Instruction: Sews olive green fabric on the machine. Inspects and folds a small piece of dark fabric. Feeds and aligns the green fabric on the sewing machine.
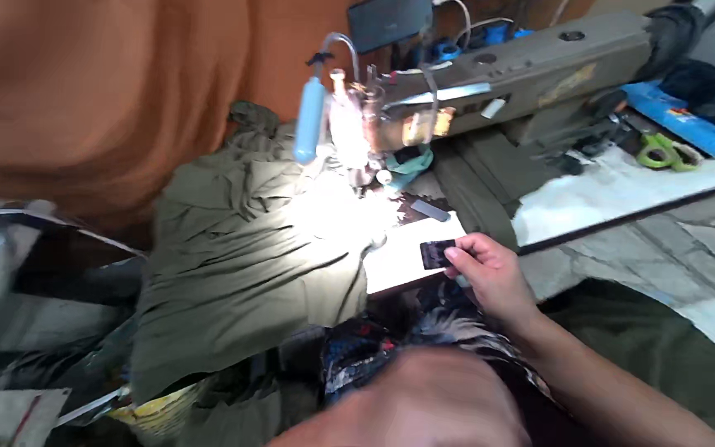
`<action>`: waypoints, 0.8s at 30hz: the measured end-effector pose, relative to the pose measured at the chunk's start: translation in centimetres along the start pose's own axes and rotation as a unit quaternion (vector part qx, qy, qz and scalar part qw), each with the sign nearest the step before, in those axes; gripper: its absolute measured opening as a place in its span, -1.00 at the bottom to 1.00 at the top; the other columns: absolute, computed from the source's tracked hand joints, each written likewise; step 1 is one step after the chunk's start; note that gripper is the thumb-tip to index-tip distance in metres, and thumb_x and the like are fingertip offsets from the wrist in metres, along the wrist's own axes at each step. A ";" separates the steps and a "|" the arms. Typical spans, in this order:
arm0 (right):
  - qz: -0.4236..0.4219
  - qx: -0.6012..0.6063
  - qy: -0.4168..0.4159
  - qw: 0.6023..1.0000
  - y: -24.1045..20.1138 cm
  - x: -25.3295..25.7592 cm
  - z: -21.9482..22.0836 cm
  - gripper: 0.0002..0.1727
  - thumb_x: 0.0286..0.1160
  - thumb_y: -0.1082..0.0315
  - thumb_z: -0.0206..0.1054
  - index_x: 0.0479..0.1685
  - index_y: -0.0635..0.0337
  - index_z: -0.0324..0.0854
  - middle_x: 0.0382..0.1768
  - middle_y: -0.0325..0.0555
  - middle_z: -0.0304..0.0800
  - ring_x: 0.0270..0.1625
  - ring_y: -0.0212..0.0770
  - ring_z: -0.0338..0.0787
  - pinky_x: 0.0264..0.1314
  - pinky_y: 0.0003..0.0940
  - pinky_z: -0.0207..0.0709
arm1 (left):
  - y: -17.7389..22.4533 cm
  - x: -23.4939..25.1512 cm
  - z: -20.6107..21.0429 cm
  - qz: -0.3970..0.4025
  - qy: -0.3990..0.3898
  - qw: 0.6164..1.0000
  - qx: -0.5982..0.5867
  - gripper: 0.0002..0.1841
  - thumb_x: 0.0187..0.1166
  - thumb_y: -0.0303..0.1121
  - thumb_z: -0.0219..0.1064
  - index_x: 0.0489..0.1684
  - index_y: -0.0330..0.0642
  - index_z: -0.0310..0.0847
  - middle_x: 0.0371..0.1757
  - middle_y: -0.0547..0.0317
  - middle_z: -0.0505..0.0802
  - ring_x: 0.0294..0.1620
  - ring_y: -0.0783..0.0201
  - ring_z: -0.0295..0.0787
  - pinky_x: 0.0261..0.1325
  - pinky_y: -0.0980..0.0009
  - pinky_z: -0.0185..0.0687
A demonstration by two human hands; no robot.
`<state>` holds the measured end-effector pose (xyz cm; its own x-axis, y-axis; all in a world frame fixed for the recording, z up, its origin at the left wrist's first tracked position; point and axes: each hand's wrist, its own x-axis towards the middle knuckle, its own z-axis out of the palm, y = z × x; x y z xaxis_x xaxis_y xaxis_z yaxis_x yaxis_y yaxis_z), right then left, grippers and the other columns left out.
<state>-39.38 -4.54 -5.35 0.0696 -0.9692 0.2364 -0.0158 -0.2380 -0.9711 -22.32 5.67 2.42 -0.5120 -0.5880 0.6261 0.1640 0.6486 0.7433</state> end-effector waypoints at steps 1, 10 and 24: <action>-0.001 -0.001 0.004 1.000 -0.2 -0.1 -0.3 -0.88 0.54 0.50 0.24 -0.34 0.10 0.58 -0.50 -0.50 0.70 -0.43 -0.64 0.72 -0.26 -0.66 0.69 | -2.1 -0.5 -0.7 -0.032 0.093 0.994 0.051 -0.52 0.74 0.04 0.15 -0.52 -0.14 0.57 -0.39 0.22 0.80 -0.20 0.40 0.79 -0.01 0.45 0.72; -0.023 0.008 -0.092 0.995 0.2 -0.9 0.6 -0.92 0.60 0.49 0.28 -0.25 0.15 0.60 -0.48 -0.41 0.68 -0.47 -0.62 0.69 -0.34 -0.69 0.67 | -9.1 -1.6 -1.3 -0.314 0.286 0.905 0.009 -0.91 0.61 -0.44 0.32 -0.13 -0.16 0.74 -0.37 0.41 0.85 -0.41 0.56 0.77 -0.24 0.60 0.76; 0.020 -0.058 -0.170 0.984 0.5 1.8 4.1 -0.90 0.57 0.47 0.31 -0.31 0.16 0.64 -0.52 -0.41 0.69 -0.52 -0.62 0.67 -0.39 -0.69 0.63 | -9.9 -3.8 -3.9 -0.332 0.349 0.874 0.057 -0.89 0.61 -0.53 0.34 -0.34 -0.17 0.68 -0.51 0.40 0.81 -0.55 0.59 0.73 -0.39 0.65 0.71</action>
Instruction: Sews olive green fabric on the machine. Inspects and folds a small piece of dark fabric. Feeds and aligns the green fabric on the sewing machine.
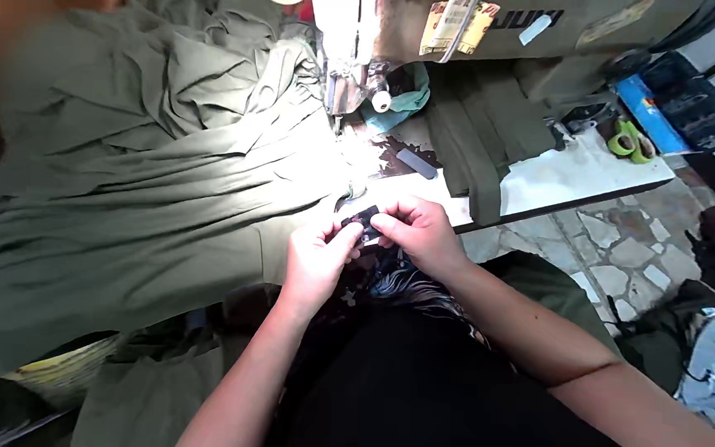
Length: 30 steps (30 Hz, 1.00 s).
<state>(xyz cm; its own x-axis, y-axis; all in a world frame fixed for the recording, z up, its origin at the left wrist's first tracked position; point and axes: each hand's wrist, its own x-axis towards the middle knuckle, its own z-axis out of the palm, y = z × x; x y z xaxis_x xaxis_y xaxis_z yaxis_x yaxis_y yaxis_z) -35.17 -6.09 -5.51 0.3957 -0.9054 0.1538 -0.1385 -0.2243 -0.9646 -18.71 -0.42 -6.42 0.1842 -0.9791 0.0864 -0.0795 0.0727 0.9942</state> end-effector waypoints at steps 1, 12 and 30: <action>-0.007 -0.006 0.009 1.000 0.2 0.6 0.0 -0.93 0.57 0.46 0.30 -0.25 0.18 0.68 -0.49 -0.41 0.72 -0.49 -0.62 0.69 -0.35 -0.67 0.66 | -0.1 0.1 -0.5 0.018 0.015 1.000 0.017 -0.92 0.62 -0.51 0.34 -0.28 -0.19 0.70 -0.48 0.41 0.81 -0.54 0.61 0.73 -0.39 0.66 0.72; 0.110 0.005 -0.154 0.982 1.2 7.1 1.9 -0.67 0.64 0.48 0.23 0.31 0.40 0.46 -0.50 -0.20 0.66 -0.65 -0.48 0.62 -0.55 -0.61 0.58 | -3.0 -0.7 -5.8 -0.035 0.230 0.973 -0.016 -0.90 0.68 -0.48 0.29 -0.27 -0.07 0.59 -0.52 0.50 0.81 -0.60 0.60 0.75 -0.48 0.64 0.74; -0.138 -0.296 -0.058 0.943 3.5 5.5 -2.4 -0.74 0.55 0.49 0.22 0.03 0.30 0.80 -0.17 0.00 0.89 -0.20 -0.24 0.86 -0.11 -0.32 0.74 | -3.6 2.7 1.9 0.247 -0.045 0.857 0.451 -0.88 0.44 -0.47 0.36 -0.44 -0.23 0.80 -0.18 -0.12 0.87 -0.11 -0.10 0.84 -0.07 -0.01 0.67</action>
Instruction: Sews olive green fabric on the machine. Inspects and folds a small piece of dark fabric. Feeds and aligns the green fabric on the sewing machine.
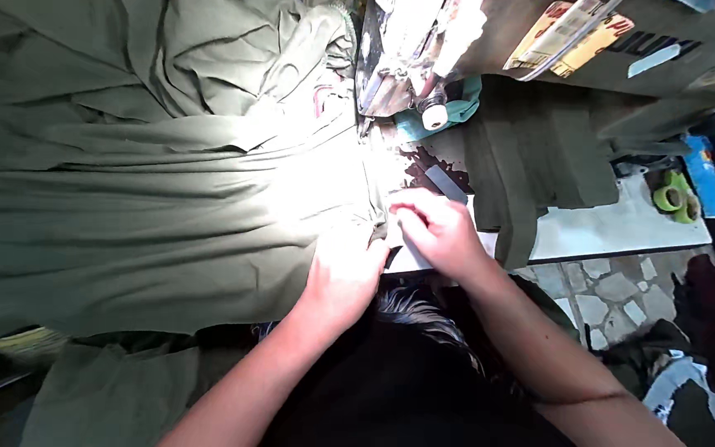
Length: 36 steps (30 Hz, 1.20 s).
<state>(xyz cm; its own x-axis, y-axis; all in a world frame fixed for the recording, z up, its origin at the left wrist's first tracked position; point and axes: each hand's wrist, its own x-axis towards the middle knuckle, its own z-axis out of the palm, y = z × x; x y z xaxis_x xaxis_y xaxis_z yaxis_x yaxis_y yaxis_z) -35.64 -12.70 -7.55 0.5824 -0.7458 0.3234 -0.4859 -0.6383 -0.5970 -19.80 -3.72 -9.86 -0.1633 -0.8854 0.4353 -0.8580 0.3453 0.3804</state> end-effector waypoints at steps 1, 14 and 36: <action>-0.032 -0.052 0.002 0.998 0.8 1.1 0.2 -0.71 0.53 0.49 0.23 0.09 0.30 0.80 0.01 0.13 0.87 0.01 -0.03 0.88 0.07 -0.12 0.74 | -0.1 0.2 -0.3 0.001 0.001 1.000 -0.013 -0.87 0.44 -0.46 0.35 -0.44 -0.25 0.80 -0.27 -0.08 0.83 -0.16 -0.06 0.82 -0.07 0.04 0.69; -0.135 -0.106 0.008 0.985 1.8 0.0 3.1 -0.73 0.47 0.49 0.19 -0.21 0.19 0.87 0.21 0.07 0.88 0.41 0.11 0.76 0.44 0.15 0.49 | -9.0 6.0 -3.9 -0.211 0.095 0.964 -0.128 -0.72 0.66 -0.30 0.29 -0.02 -0.38 0.76 -0.05 -0.01 0.85 0.00 0.44 0.73 0.16 0.48 0.59; -0.095 -0.090 0.034 0.991 0.9 -0.8 3.7 -0.82 0.38 0.51 0.24 -0.27 0.28 0.78 0.06 0.22 0.84 0.29 0.17 0.81 0.41 0.07 0.58 | -8.0 11.5 -3.6 -0.382 -0.259 0.866 -0.191 -0.77 0.74 -0.38 0.24 -0.38 -0.28 0.58 -0.66 0.30 0.65 -0.73 0.53 0.55 -0.57 0.60 0.51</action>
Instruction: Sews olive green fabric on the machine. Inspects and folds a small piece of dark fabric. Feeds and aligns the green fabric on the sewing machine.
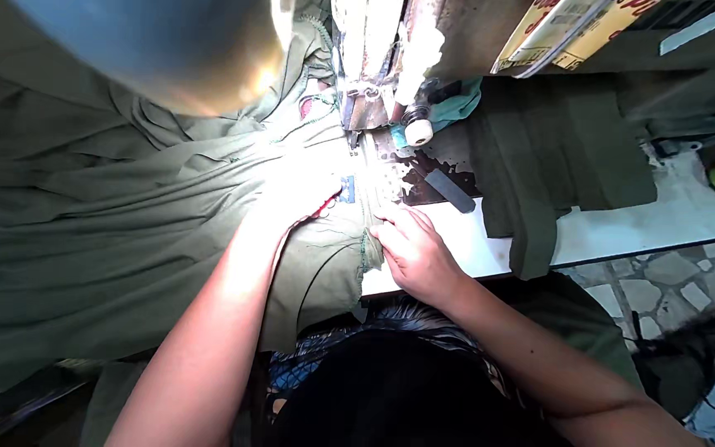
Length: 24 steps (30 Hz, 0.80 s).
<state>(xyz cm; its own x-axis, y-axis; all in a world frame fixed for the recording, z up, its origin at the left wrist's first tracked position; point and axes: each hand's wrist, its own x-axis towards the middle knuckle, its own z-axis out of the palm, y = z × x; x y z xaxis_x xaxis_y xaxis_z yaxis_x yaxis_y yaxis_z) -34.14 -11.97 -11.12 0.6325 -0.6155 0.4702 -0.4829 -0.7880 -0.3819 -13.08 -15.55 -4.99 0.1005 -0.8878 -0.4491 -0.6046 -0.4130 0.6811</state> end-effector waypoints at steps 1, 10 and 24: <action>-0.001 -0.001 -0.002 1.000 0.0 0.0 0.0 -0.82 0.39 0.52 0.23 -0.26 0.28 0.78 0.07 0.22 0.84 0.29 0.17 0.80 0.42 0.08 0.58 | 0.3 -0.2 0.2 -0.003 0.010 1.000 0.028 -0.76 0.75 -0.35 0.25 -0.33 -0.31 0.61 -0.62 0.25 0.67 -0.68 0.48 0.58 -0.51 0.54 0.55; -0.007 -0.008 0.000 1.000 0.0 -0.2 0.1 -0.81 0.40 0.52 0.26 -0.23 0.26 0.81 0.09 0.21 0.84 0.32 0.19 0.80 0.45 0.10 0.58 | 1.2 -0.5 1.6 -0.022 0.043 0.994 0.094 -0.70 0.79 -0.25 0.21 -0.26 -0.35 0.62 -0.44 0.00 0.72 -0.42 0.15 0.70 -0.22 0.13 0.61; -0.014 -0.019 -0.019 1.000 0.1 -0.1 0.0 -0.81 0.39 0.52 0.25 -0.25 0.25 0.81 0.09 0.17 0.87 0.35 0.22 0.78 0.44 0.15 0.56 | 1.3 -0.9 1.8 -0.001 0.056 0.993 0.101 -0.64 0.80 -0.21 0.20 -0.36 -0.33 0.63 -0.51 0.04 0.70 -0.49 0.18 0.67 -0.28 0.15 0.58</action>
<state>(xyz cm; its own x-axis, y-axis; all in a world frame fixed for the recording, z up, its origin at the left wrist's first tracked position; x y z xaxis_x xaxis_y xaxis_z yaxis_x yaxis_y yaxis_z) -34.26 -11.93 -11.22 0.6683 -0.5921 0.4503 -0.4867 -0.8059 -0.3372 -15.44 -14.97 -4.75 0.1824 -0.9084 -0.3763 -0.7493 -0.3762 0.5449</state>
